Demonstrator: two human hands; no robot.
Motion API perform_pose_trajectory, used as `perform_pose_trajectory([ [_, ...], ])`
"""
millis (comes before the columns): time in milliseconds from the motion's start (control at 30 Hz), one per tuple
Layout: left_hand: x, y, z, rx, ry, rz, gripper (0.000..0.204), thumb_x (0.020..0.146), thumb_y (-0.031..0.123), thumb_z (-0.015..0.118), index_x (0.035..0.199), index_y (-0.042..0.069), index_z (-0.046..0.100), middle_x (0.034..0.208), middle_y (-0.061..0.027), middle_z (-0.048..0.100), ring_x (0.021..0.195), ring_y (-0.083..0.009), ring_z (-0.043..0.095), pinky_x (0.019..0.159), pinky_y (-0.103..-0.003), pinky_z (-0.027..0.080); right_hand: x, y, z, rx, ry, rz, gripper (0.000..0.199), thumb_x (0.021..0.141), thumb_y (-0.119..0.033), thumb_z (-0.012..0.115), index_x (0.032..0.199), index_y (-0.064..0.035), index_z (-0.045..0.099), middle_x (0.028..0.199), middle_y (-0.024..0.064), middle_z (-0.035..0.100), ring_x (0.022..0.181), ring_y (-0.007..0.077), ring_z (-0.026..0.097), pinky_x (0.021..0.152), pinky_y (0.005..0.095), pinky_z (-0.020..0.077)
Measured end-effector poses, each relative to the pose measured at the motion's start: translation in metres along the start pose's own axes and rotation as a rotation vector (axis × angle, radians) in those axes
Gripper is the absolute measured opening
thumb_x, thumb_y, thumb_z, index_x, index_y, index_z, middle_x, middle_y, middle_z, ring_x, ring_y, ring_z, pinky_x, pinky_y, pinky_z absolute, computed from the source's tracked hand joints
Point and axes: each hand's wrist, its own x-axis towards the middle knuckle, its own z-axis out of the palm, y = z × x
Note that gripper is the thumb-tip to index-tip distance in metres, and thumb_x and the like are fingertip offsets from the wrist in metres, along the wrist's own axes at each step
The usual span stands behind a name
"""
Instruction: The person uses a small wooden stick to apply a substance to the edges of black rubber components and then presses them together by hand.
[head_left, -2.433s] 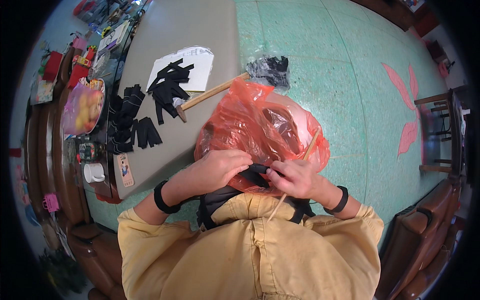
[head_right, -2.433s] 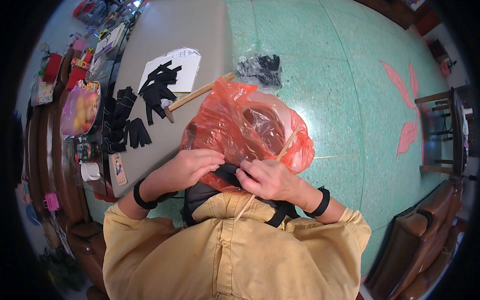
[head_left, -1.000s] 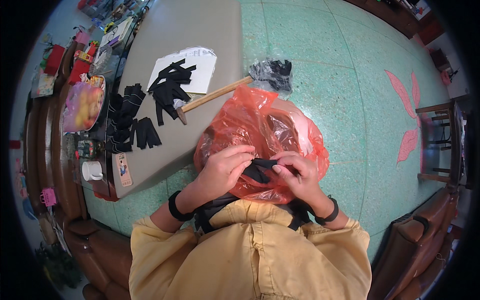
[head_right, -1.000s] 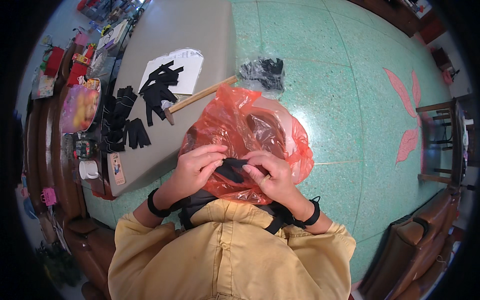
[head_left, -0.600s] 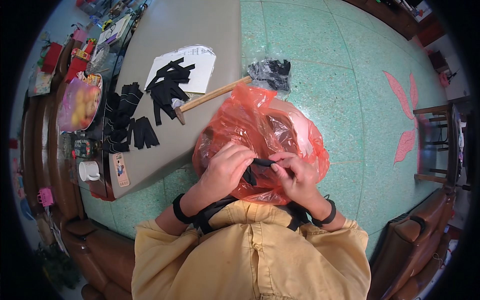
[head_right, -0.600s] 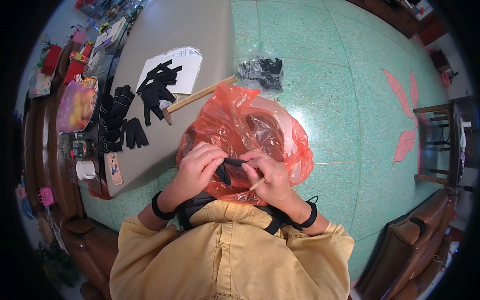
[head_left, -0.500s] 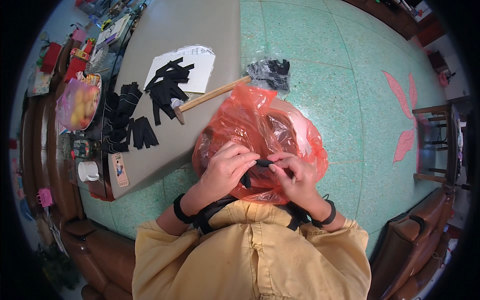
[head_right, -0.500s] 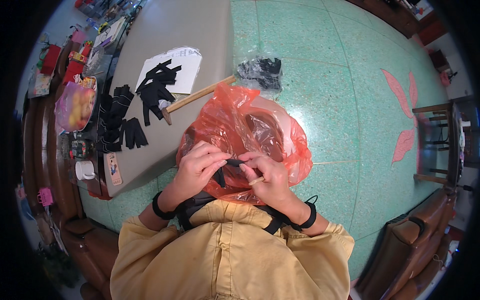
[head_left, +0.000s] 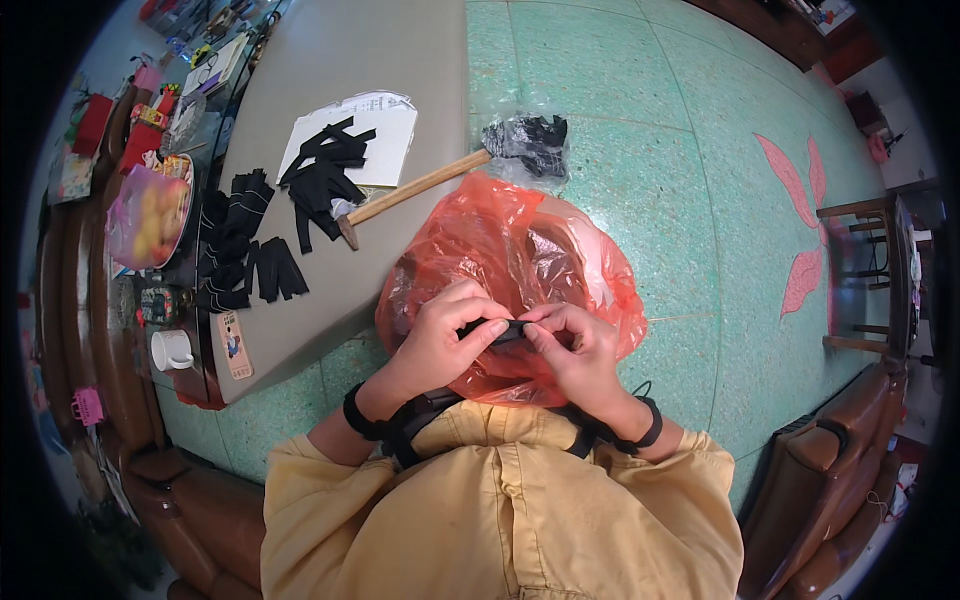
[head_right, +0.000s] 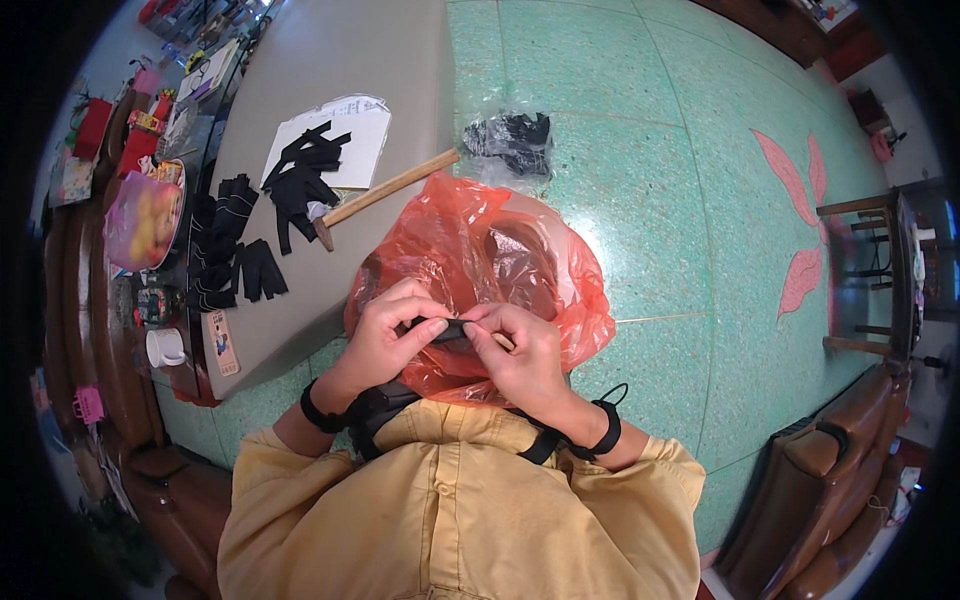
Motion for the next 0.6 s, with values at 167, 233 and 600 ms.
perform_pose_trajectory([
  [167, 0.002, -0.001, 0.002, -0.268, -0.049, -0.202, 0.004, 0.078, 0.002, 0.065, 0.082, 0.0, 0.064, 0.074, -0.0045, 0.053, 0.068, -0.0147, 0.051, 0.061, -0.026, 0.04, -0.004, 0.007, 0.003, 0.081, 0.019, 0.056, 0.007, 0.079, 0.003, 0.063, 0.075, 0.0032, 0.057, 0.084, 0.0102, 0.065, 0.066, 0.009, 0.056, 0.056, 0.024, 0.045],
  [233, 0.008, 0.002, 0.002, -0.188, -0.064, -0.231, 0.004, 0.077, 0.003, 0.066, 0.079, 0.001, 0.064, 0.073, -0.0057, 0.053, 0.065, -0.0172, 0.052, 0.06, -0.027, 0.04, -0.005, 0.001, 0.004, 0.009, 0.043, 0.017, 0.007, 0.079, 0.002, 0.063, 0.075, 0.0031, 0.057, 0.082, 0.0093, 0.065, 0.063, 0.0077, 0.054, 0.055, 0.0231, 0.0437],
  [600, 0.022, 0.009, -0.009, 0.163, -0.098, 0.143, 0.004, 0.078, 0.005, 0.066, 0.077, 0.002, 0.064, 0.072, -0.0053, 0.056, 0.07, -0.0178, 0.053, 0.062, -0.029, 0.042, 0.009, 0.004, -0.007, 0.092, -0.014, 0.063, 0.007, 0.08, -0.002, 0.065, 0.081, 0.003, 0.06, 0.077, 0.0061, 0.063, 0.063, 0.0089, 0.053, 0.056, 0.0259, 0.0439],
])
